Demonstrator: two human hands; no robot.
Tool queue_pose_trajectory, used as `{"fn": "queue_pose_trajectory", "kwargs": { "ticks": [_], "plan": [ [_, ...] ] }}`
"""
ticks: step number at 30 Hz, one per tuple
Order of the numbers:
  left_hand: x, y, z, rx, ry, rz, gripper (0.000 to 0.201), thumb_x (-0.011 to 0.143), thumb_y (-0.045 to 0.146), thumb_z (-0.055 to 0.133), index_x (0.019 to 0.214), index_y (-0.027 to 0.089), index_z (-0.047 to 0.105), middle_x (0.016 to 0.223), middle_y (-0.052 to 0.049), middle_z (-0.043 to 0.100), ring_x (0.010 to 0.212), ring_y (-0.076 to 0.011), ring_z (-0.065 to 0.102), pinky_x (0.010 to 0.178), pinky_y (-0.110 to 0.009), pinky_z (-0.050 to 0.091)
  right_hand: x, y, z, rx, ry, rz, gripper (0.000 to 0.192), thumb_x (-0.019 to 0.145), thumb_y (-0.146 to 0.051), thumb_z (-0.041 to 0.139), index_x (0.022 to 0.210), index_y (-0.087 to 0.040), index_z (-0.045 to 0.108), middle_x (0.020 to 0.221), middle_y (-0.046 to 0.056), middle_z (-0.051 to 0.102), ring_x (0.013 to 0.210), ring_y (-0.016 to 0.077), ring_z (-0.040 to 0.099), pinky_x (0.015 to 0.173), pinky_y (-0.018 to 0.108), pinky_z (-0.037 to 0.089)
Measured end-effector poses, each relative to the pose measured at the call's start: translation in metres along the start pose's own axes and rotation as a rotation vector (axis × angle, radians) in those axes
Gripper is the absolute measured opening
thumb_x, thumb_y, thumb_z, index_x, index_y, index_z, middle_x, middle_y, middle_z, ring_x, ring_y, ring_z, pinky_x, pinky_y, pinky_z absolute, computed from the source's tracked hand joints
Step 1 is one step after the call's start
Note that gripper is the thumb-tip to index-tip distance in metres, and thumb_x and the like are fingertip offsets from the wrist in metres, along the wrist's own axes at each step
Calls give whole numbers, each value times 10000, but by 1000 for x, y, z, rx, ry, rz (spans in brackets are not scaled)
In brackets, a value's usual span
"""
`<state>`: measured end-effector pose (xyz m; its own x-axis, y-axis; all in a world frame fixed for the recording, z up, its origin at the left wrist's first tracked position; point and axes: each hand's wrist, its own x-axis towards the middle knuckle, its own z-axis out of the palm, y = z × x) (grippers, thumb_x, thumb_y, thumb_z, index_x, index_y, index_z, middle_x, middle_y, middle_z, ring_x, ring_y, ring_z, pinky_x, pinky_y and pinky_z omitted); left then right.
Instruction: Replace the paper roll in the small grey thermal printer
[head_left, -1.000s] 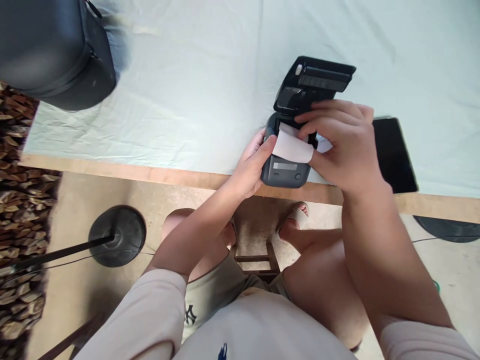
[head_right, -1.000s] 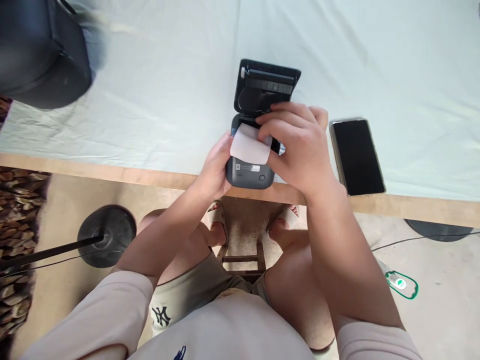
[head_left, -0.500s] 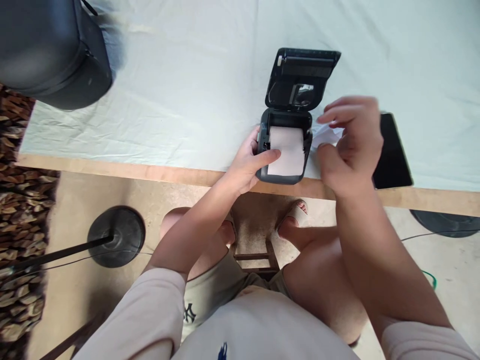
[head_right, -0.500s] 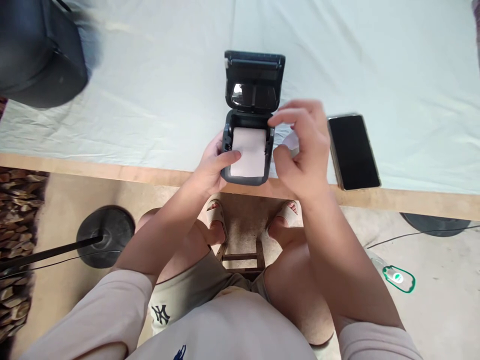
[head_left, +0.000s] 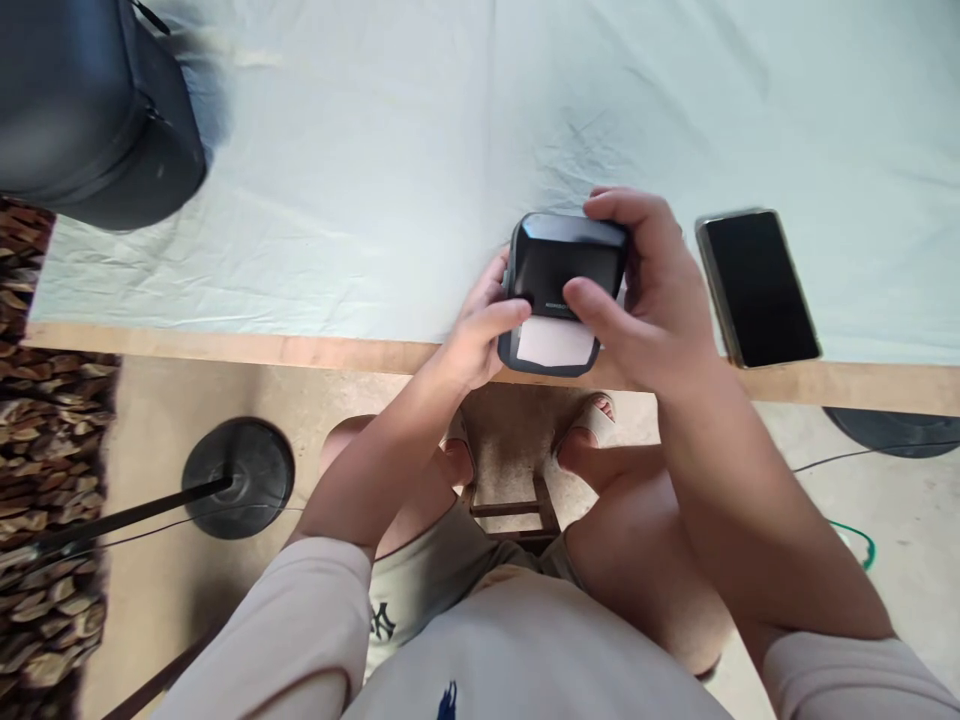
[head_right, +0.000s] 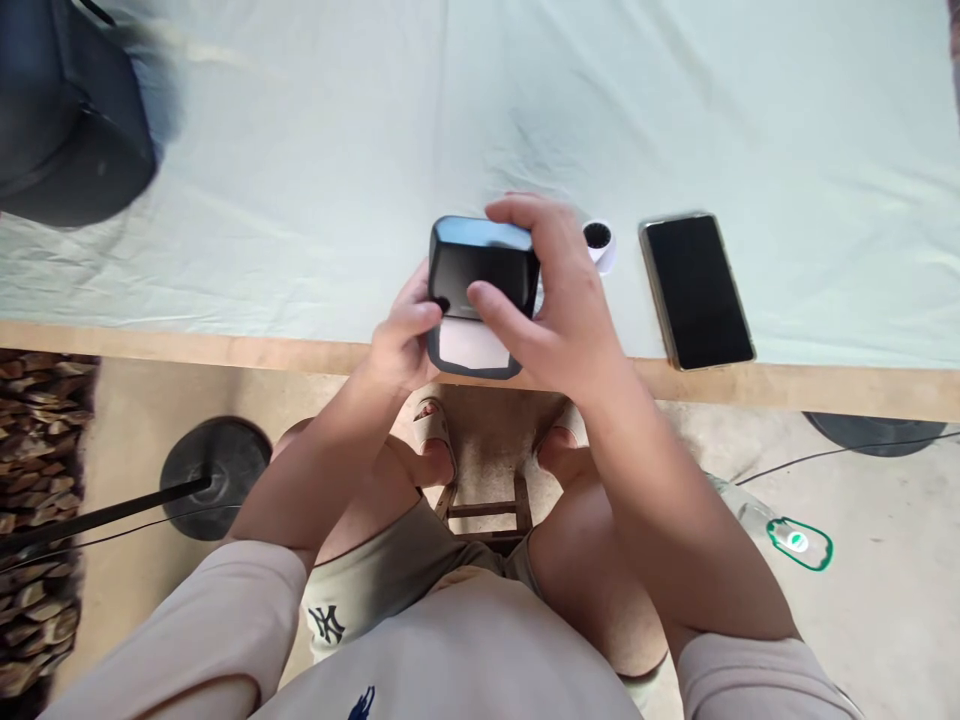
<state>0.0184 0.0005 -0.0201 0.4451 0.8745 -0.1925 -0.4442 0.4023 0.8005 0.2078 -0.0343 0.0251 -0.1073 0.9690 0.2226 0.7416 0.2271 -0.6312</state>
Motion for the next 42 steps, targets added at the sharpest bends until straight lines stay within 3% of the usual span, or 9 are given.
{"fn": "queue_pose_trajectory", "kwargs": {
  "ticks": [8, 14, 21, 24, 27, 30, 33, 36, 42],
  "plan": [
    [-5, -1, 2, -53, 99, -45, 595, 877, 555, 1027, 1354, 285, 793, 1390, -64, 870, 1649, -464, 696, 1261, -532, 704, -10, -13, 0, 116, -42, 127, 552, 1100, -511, 664, 1618, -335, 596, 1704, 144, 664, 1498, 397, 713, 1122, 562, 712],
    [6, 2, 13, -155, 208, -108, 588, 1204, 720, 528, 1538, 289, 747, 1410, -85, 878, 1707, -372, 652, 1330, -487, 643, -5, -10, -8, 27, 41, 110, 544, 1136, -428, 596, 1677, -380, 575, 1697, 118, 672, 1670, 391, 596, 1325, 633, 604],
    [16, 4, 8, -113, 262, -128, 565, 1221, 685, 506, 1296, 208, 798, 1316, -112, 898, 1649, -372, 704, 1334, -521, 647, -2, 19, -5, 277, 26, -72, 681, 965, -501, 819, 1601, -378, 609, 1705, 100, 631, 1635, 388, 613, 1319, 583, 633],
    [18, 3, 5, -77, 259, -118, 496, 1244, 553, 462, 1132, 197, 788, 1295, -94, 902, 1683, -359, 676, 1341, -524, 647, 4, 22, -4, 263, 170, -115, 682, 904, -578, 898, 1499, -358, 647, 1495, 109, 722, 1403, 383, 746, 1134, 559, 701],
    [17, 0, 2, -37, 168, -71, 537, 1192, 666, 520, 1136, 216, 809, 1333, -89, 901, 1743, -389, 610, 1353, -535, 640, 13, 10, -7, 200, 341, -84, 484, 991, -615, 801, 1357, -337, 648, 972, 24, 730, 880, 295, 782, 799, 488, 655],
    [14, -3, -2, 9, 40, -4, 535, 1073, 755, 727, 1177, 239, 824, 1419, -76, 883, 1791, -405, 549, 1379, -522, 619, 19, -6, -10, 274, 428, -63, 241, 1096, -571, 620, 1109, -336, 568, 787, -19, 647, 787, 262, 789, 689, 419, 566],
    [9, -4, -5, 53, 33, 45, 521, 983, 707, 888, 1208, 242, 817, 1468, -70, 867, 1803, -411, 531, 1377, -514, 620, 20, -12, -16, 195, 358, -57, 195, 1059, -420, 583, 943, -312, 469, 879, 9, 752, 789, 229, 781, 718, 402, 564],
    [6, -4, -3, 75, 34, 57, 558, 952, 708, 940, 1221, 235, 816, 1463, -85, 869, 1783, -423, 557, 1352, -519, 644, 19, -8, -20, -88, 157, -7, 34, 946, -282, 657, 938, -294, 627, 795, 14, 750, 627, 218, 630, 668, 410, 447],
    [2, -2, 3, 60, -30, 56, 612, 887, 701, 1017, 1282, 283, 809, 1236, -62, 910, 1701, -391, 664, 1295, -492, 690, 23, -7, -17, -438, -152, 128, 357, 846, -238, 800, 1194, -311, 833, 841, 56, 750, 700, 276, 653, 672, 395, 398]
  ]
}}
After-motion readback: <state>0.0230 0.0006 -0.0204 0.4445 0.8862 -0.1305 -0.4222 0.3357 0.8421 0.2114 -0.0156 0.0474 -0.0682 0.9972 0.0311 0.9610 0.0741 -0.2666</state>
